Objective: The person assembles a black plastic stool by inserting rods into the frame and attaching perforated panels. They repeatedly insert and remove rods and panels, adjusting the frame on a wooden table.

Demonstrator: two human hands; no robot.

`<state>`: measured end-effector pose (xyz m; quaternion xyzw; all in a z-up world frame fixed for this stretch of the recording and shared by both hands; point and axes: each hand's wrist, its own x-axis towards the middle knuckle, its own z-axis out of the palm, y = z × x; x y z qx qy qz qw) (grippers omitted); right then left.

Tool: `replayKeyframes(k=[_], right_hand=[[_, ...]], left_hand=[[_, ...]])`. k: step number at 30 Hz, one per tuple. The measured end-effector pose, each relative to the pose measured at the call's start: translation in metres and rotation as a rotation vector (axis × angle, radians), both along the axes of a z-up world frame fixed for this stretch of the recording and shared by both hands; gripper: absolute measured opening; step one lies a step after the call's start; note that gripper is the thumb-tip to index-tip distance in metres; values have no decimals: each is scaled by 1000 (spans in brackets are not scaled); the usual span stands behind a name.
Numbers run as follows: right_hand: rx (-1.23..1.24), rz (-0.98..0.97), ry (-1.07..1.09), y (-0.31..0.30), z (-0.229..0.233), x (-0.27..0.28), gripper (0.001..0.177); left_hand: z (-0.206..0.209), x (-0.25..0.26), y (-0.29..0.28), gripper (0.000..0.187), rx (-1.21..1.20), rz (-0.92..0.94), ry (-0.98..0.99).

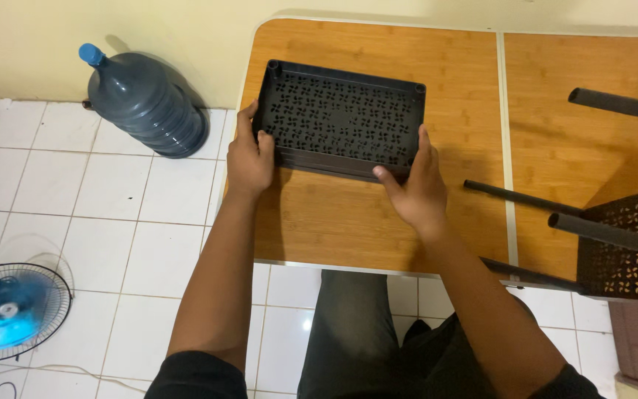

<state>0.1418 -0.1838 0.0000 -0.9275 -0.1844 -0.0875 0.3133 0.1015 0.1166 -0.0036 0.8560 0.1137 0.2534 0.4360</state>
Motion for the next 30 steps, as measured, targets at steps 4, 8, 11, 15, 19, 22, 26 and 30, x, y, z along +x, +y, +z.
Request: replayKeyframes(k=[4,8,11,15,19,22,26,30], right_hand=[[-30,-28,111,1,5,6,113],[-72,-29,95,1,6,13,111],[-14,15,62,3,6,16,108],[41,-24,235,6,8,18,106],[70,25,133,7,5,20,104],[148,57,83,5,-3,23,101],[345,128,72,4,-17,26,97],[436,199,24,5,-26,29,95]], left_hand=[[5,-3,-3,50,-45,9,51],[9,-8,-8,50,-52,9,55],[10,-13,-8,51,-87,36,108],[8,-17,-5,50,-48,-3,-28],[11,-18,-4,51,-63,41,63],[16,-20,-8,52,-82,67,97],[18,-24,-11,56,-211,137,255],[8,-24,-7,52,-128,71,-3]])
